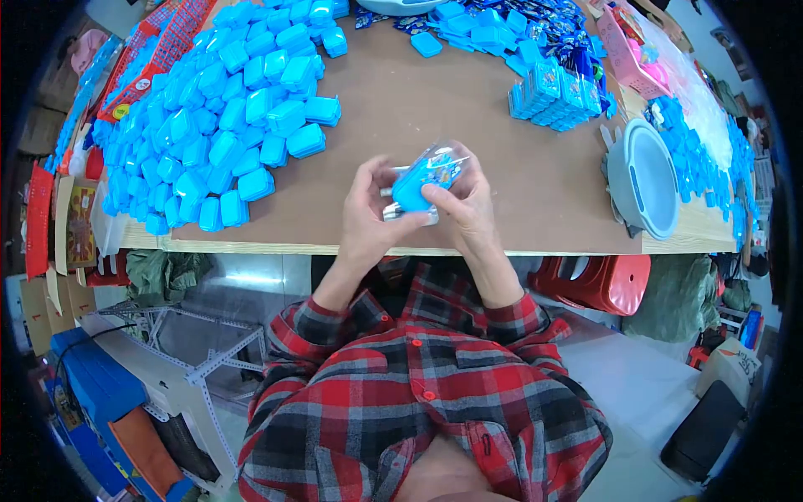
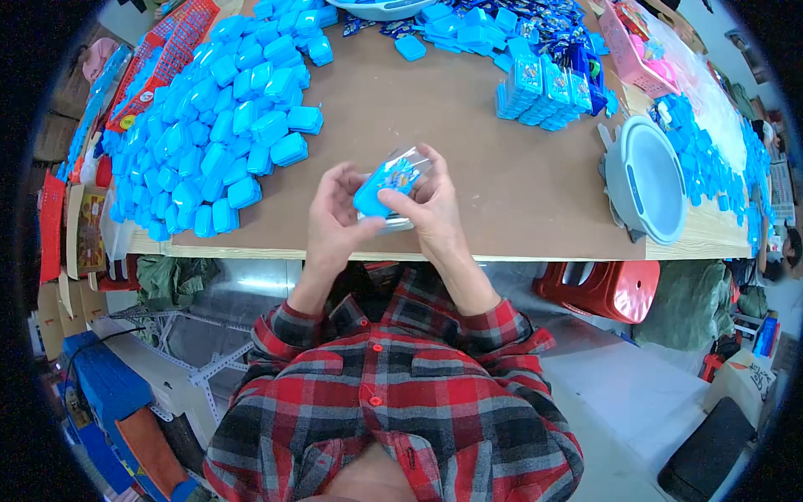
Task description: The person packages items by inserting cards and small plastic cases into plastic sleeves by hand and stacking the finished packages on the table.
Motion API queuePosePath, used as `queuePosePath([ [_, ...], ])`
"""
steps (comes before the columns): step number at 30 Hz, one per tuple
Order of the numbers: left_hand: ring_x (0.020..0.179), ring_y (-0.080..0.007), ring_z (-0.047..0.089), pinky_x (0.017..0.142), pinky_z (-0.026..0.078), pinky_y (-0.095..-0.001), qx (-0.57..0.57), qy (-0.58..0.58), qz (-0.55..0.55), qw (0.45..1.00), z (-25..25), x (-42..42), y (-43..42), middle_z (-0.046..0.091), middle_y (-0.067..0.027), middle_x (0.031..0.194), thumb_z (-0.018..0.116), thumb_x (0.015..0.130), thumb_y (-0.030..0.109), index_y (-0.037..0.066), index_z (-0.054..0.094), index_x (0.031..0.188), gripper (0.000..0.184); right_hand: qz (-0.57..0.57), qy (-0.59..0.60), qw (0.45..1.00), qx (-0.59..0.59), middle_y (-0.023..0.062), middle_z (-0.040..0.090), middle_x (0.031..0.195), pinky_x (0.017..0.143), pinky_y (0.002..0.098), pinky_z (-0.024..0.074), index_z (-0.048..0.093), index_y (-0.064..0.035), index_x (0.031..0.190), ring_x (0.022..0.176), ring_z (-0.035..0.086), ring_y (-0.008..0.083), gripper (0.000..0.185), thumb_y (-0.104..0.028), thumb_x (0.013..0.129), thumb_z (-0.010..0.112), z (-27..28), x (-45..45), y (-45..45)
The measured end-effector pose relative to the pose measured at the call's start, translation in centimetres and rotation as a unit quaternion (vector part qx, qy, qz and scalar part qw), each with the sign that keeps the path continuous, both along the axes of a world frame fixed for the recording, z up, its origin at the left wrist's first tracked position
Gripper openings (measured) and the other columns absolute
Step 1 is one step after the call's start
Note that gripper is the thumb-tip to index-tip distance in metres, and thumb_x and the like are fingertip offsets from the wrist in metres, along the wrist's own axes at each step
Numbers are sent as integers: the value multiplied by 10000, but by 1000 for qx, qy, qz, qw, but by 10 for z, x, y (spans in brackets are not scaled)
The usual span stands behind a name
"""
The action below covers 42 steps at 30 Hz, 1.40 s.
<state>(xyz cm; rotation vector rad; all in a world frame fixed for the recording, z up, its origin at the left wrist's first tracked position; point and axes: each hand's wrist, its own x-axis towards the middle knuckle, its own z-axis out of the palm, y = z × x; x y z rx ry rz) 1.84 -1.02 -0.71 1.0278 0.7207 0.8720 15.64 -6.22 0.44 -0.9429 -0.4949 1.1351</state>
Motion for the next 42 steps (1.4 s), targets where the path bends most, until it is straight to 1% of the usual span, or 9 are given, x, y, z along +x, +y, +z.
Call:
queuePosePath([
  [2,1194,-255,459,995,397,-348,189,82,-42,978,11,-4,13,438,-139,1360,738,655,-12,34,405,1349,772,19,2,1000,-12,174,567,1105,820,279,488,294,-5,1367,935,597,218,759,35,729,704,6,8,-1],
  [4,1287,-269,395,1048,344,-360,367,162,-86,912,22,-8,24,412,-139,1401,750,626,13,58,371,1386,850,38,7,999,-26,158,549,1148,867,289,473,328,-3,1363,981,584,215,743,16,724,708,9,11,-4],
  [9,1386,-284,250,1100,272,-381,446,190,-174,857,36,-9,41,354,-132,1445,770,563,48,65,339,1408,949,113,-21,992,-50,161,538,1166,878,292,460,345,3,1356,1000,572,218,737,12,715,709,4,2,-9],
  [14,1299,-280,375,1061,322,-378,483,182,-180,837,32,-5,43,424,-128,1381,750,558,30,58,356,1390,921,105,-20,994,-34,181,583,1035,784,287,492,282,46,1353,915,605,223,800,-33,713,755,-2,-1,-11],
  [20,1173,-259,472,1005,367,-370,429,156,-227,860,33,-4,45,488,-118,1286,737,559,23,55,366,1383,903,128,-42,991,-27,201,581,1060,799,295,485,294,57,1344,959,597,239,766,-74,739,746,-6,1,-12],
  [24,1064,-235,513,954,394,-357,406,145,-214,877,33,-2,44,529,-108,1193,734,558,21,54,379,1371,888,100,37,993,-47,221,586,1069,792,287,488,313,64,1327,936,607,246,713,-106,772,726,-6,5,-8],
  [34,1067,-241,513,944,395,-351,367,118,-186,904,28,5,41,528,-123,1181,748,557,25,55,388,1365,885,102,34,993,-40,225,603,1047,778,277,495,364,58,1282,874,624,229,613,-117,802,703,-5,16,-7],
  [40,1083,-258,505,944,397,-361,363,133,-198,901,26,10,41,528,-139,1177,743,576,43,51,381,1368,871,87,13,995,-49,219,614,1025,770,269,492,366,56,1280,870,620,217,610,-114,801,705,-9,21,-7],
  [42,1090,-267,499,942,399,-368,416,166,-200,871,30,14,43,526,-141,1178,737,586,55,50,375,1370,863,75,-7,996,-46,213,622,1007,777,269,487,364,54,1282,866,619,212,615,-116,799,707,-12,24,-7],
])
